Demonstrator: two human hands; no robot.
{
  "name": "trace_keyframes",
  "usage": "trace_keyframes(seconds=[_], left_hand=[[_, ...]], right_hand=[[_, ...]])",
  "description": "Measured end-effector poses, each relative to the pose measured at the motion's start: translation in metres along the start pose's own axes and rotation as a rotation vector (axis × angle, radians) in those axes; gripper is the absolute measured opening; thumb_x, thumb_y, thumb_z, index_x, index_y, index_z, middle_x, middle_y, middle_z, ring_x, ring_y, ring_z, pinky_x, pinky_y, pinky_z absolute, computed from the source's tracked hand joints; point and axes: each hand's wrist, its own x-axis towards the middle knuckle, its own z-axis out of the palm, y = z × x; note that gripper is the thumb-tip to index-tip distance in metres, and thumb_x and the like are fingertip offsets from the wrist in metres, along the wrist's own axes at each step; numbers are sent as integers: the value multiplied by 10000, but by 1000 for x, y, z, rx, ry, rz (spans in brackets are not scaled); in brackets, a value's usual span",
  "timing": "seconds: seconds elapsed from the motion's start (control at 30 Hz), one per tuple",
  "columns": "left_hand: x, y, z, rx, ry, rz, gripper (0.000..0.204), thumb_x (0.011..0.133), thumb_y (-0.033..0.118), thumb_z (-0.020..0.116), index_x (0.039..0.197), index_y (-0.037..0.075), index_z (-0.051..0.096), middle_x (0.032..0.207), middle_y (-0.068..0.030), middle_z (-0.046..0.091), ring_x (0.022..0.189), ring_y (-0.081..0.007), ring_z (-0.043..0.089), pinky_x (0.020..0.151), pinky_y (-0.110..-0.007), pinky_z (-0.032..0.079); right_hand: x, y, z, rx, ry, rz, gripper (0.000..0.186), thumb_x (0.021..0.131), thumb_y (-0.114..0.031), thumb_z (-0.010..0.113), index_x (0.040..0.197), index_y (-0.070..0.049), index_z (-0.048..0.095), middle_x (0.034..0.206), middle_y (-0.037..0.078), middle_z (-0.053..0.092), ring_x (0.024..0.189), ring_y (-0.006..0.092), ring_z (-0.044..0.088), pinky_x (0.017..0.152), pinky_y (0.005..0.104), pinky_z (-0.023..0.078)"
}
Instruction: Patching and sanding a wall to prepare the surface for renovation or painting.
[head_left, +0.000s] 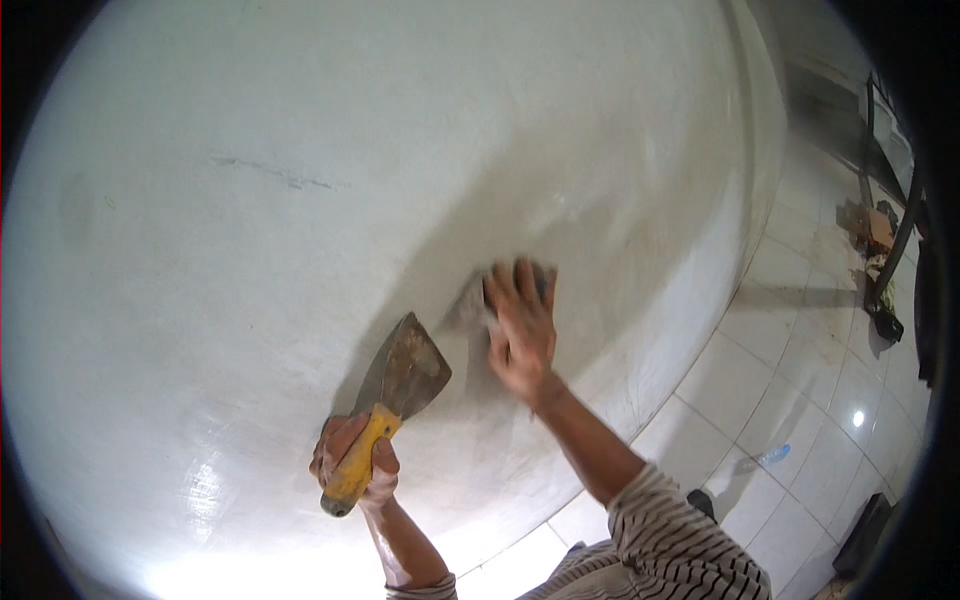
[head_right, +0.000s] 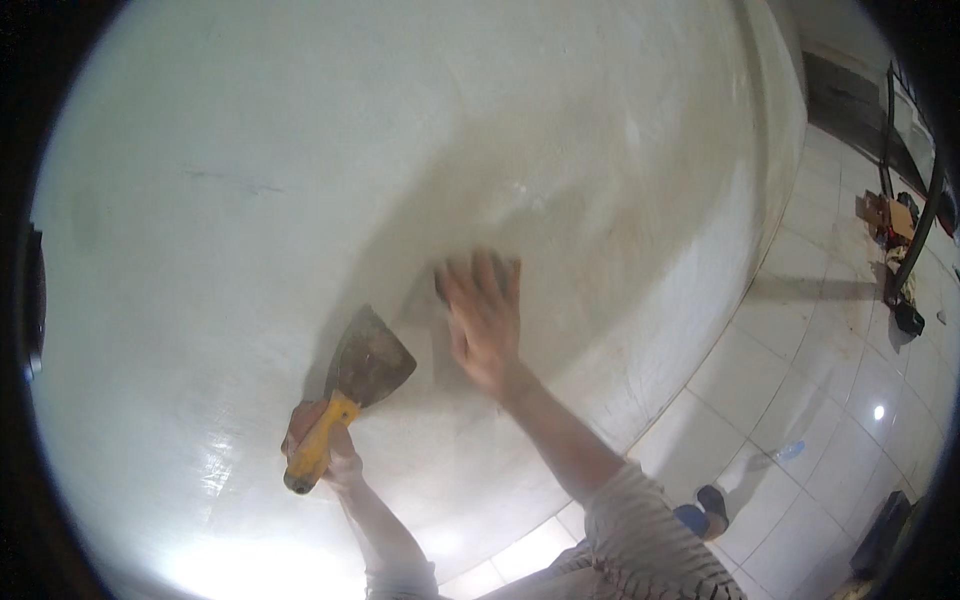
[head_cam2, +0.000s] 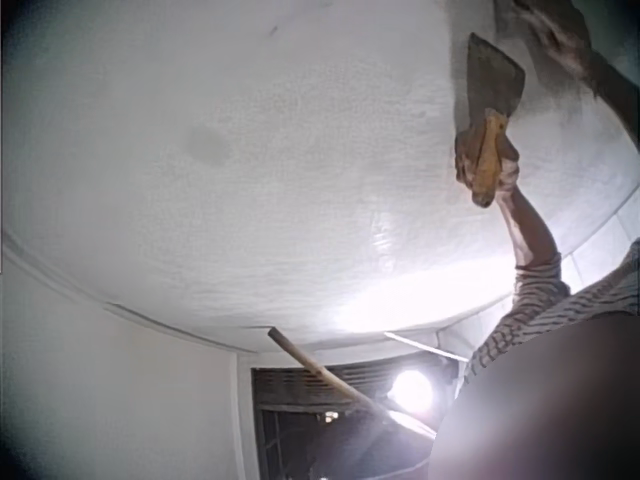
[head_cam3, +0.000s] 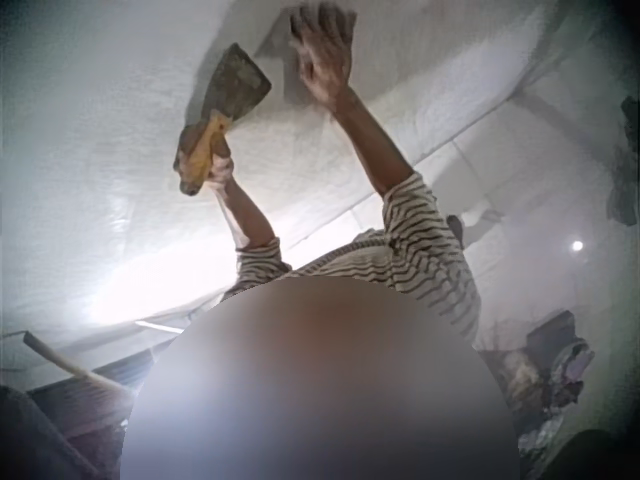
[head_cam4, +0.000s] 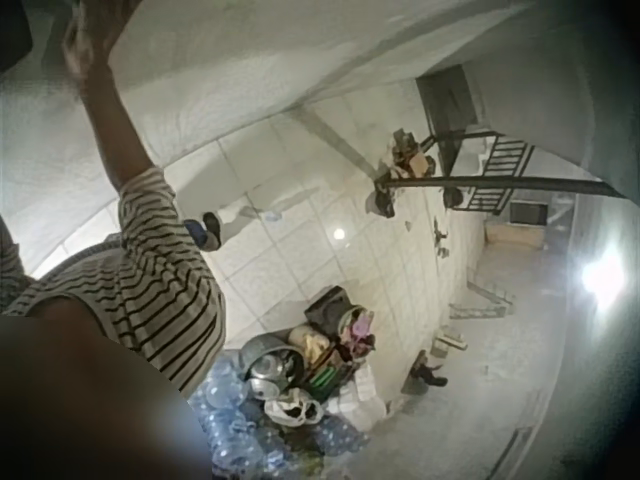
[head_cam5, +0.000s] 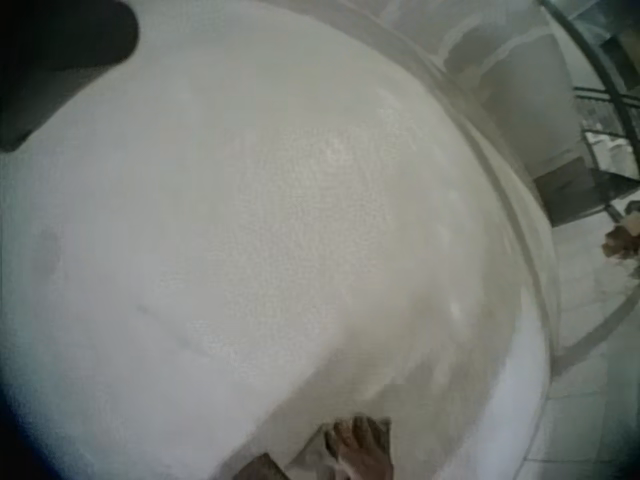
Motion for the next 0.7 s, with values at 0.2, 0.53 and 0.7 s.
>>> trace_keyframes(seconds=[0.2, 0.53, 0.7], left_hand=[[4, -2, 5, -21, -16, -11, 316, 818, 339, 620, 896, 35, 585, 713, -76, 609, 619, -177, 578, 545, -294, 457], [-24, -21, -75, 47, 44, 52, 352, 845, 351, 588, 918, 8, 557, 735, -90, 575, 627, -195, 549, 518, -289, 433], [-25, -26, -78, 47, 13, 36, 371, 850, 351, 591, 960, 3, 530, 768, -91, 570, 647, -208, 547, 563, -290, 441]], right_hand=[[60, -3, -3, -106, 31, 16, 499, 765, 24, 503, 1257, -61, 511, 1305, 111, 508, 1272, 367, 389, 1071, 609, 124], [-113, -60, 26, -61, -333, -58, 418, 840, -342, 549, 1236, -210, 527, 1421, 161, 329, 1287, 466, 285, 977, 677, 228], [38, -49, 22, -243, -137, -23, 526, 864, -513, 450, 1265, -176, 494, 1441, 194, 270, 1289, 453, 255, 967, 649, 223]])
